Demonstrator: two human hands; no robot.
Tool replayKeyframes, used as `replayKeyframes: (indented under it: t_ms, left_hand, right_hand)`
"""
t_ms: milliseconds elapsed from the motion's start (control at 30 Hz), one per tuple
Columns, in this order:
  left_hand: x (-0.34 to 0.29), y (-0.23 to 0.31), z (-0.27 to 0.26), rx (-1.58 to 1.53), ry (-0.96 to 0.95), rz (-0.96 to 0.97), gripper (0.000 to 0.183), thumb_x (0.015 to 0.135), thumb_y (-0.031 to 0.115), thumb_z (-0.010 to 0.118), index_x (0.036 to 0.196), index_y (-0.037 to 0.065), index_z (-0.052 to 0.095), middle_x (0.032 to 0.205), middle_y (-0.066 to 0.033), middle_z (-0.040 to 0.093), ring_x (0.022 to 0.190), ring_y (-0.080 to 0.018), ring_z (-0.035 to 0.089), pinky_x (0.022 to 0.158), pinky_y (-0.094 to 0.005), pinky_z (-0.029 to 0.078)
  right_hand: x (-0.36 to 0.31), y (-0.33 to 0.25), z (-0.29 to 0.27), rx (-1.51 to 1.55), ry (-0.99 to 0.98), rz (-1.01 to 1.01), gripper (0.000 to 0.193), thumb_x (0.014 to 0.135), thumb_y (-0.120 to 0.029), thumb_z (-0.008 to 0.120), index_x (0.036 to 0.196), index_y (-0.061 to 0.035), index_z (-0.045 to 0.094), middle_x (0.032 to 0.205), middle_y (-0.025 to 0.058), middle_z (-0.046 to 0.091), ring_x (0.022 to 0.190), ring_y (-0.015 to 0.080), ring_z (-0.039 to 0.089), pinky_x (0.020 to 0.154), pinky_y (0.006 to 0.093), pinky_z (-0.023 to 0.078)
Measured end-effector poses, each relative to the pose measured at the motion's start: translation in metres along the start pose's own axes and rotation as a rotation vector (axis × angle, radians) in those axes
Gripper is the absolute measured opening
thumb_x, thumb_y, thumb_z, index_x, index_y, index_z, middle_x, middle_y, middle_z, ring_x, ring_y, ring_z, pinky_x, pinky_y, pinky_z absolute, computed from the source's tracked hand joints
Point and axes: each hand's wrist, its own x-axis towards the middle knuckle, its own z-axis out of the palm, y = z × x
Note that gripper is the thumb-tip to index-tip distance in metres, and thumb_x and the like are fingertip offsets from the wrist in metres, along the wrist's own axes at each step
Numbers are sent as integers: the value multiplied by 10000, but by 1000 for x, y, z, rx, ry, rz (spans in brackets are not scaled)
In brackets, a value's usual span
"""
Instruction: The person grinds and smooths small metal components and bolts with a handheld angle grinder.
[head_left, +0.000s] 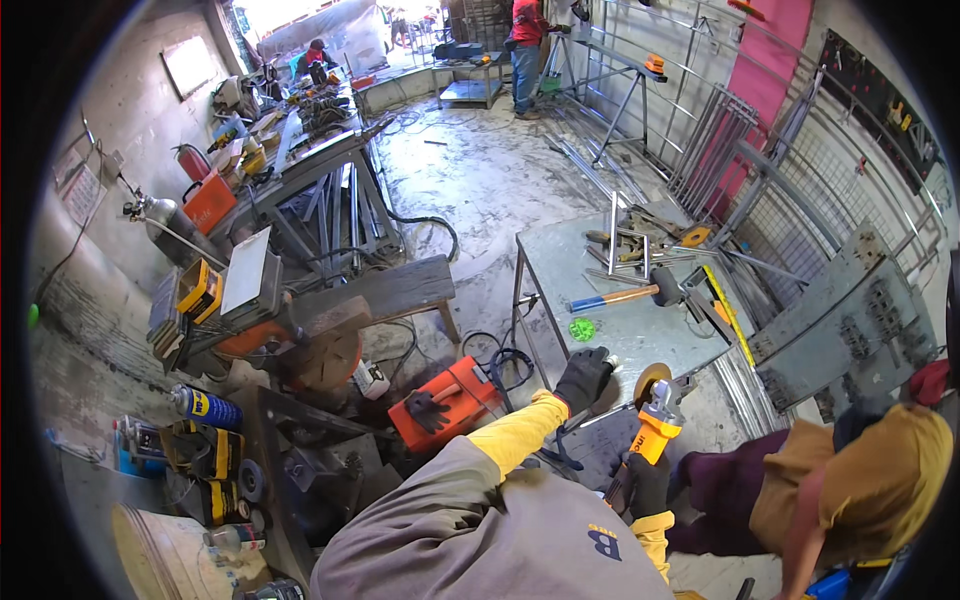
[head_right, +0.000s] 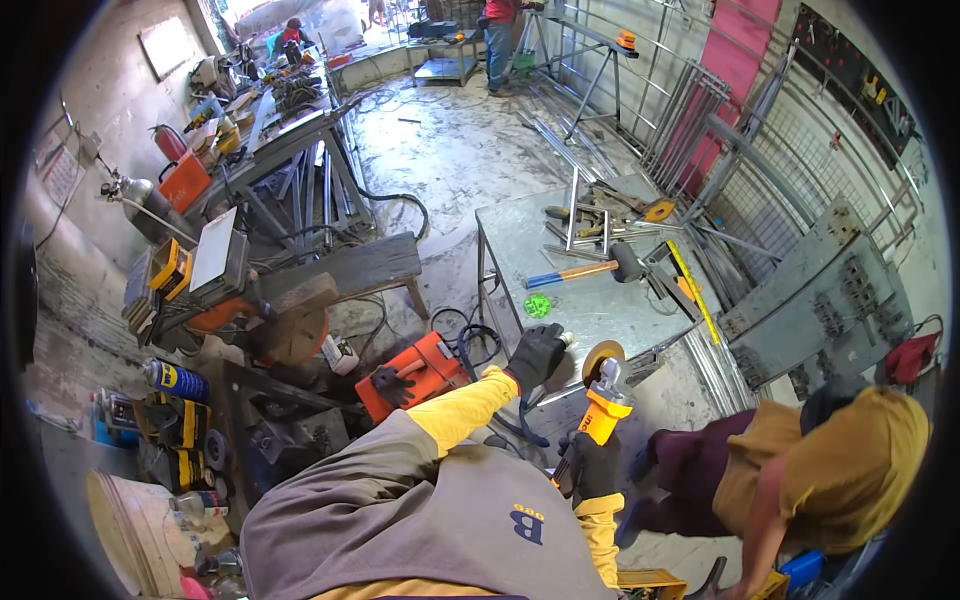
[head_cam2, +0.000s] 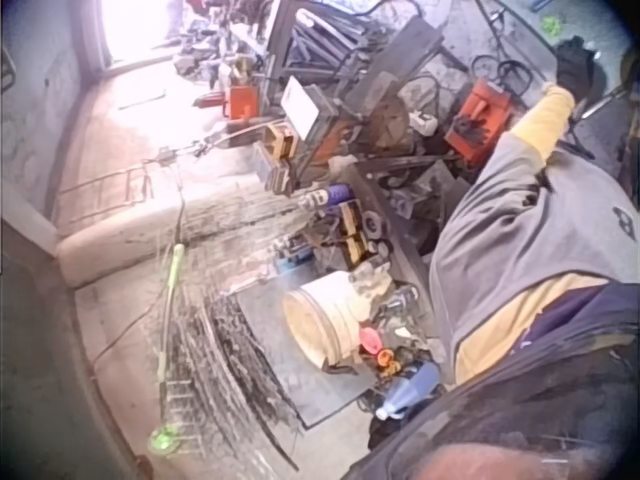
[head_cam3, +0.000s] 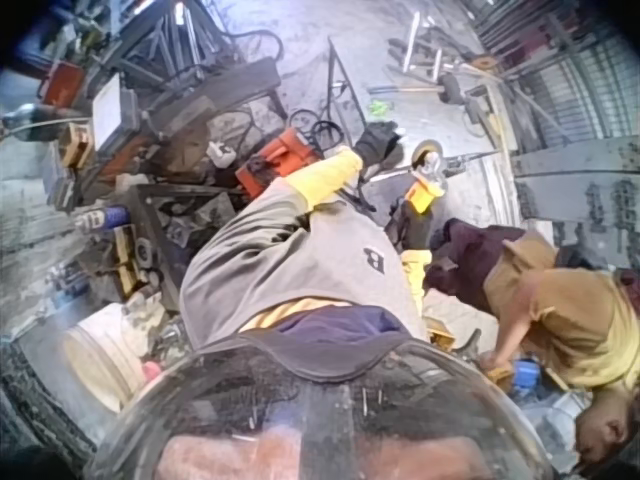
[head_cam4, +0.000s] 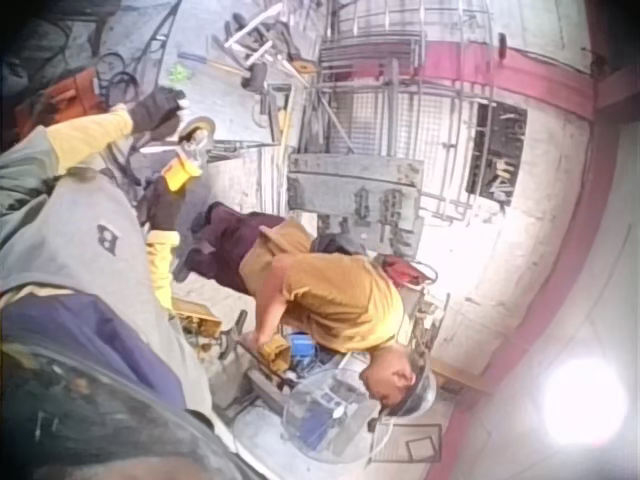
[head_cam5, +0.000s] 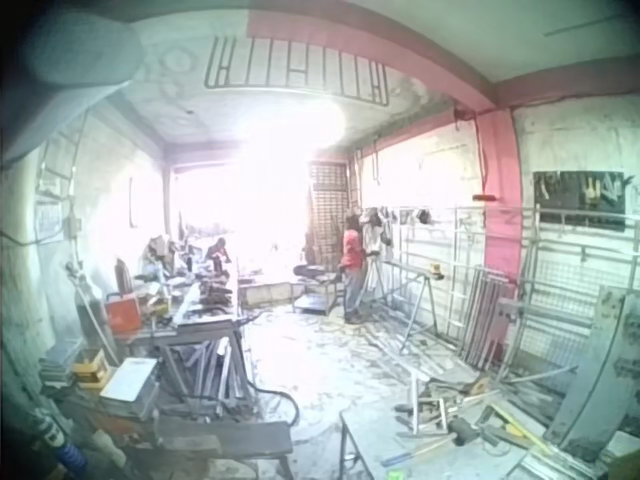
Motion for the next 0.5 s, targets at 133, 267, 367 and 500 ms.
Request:
replayKeyframes:
  t_ms: [133, 267, 367, 500]
  left_hand:
    - [5, 1, -7, 9, -127, -9, 139, 890, 176, 664, 998, 121, 731, 1058, -127, 683, 990, -334, 676, 851, -476, 522]
    - [18, 0, -12, -5, -163, 29, 81, 851, 153, 667, 907, 120, 716, 911, -113, 677, 893, -321, 689, 780, -465, 524]
    - [29, -2, -11, 26, -205, 60, 53, 825, 135, 684, 861, 114, 717, 852, -119, 684, 835, -324, 704, 725, -455, 541]
    - [42, -8, -13, 109, -322, 118, 81, 808, 115, 693, 880, 103, 728, 881, -128, 705, 849, -322, 725, 725, -438, 570]
  right_hand:
    - [0, 3, 0, 19, 7, 13, 253, 892, -125, 662, 1104, 9, 631, 873, 98, 677, 731, 224, 707, 695, 360, 604]
    - [2, 9, 2, 118, 26, 59, 290, 899, -95, 650, 1165, 11, 605, 892, 101, 678, 745, 228, 714, 700, 366, 616]
    - [6, 14, -2, 97, 8, 60, 385, 886, -119, 672, 1233, 17, 579, 911, 101, 670, 753, 230, 708, 705, 371, 615]
    - [10, 20, -7, 67, -25, 48, 463, 876, -159, 692, 1281, 24, 562, 926, 102, 664, 766, 235, 706, 713, 373, 610]
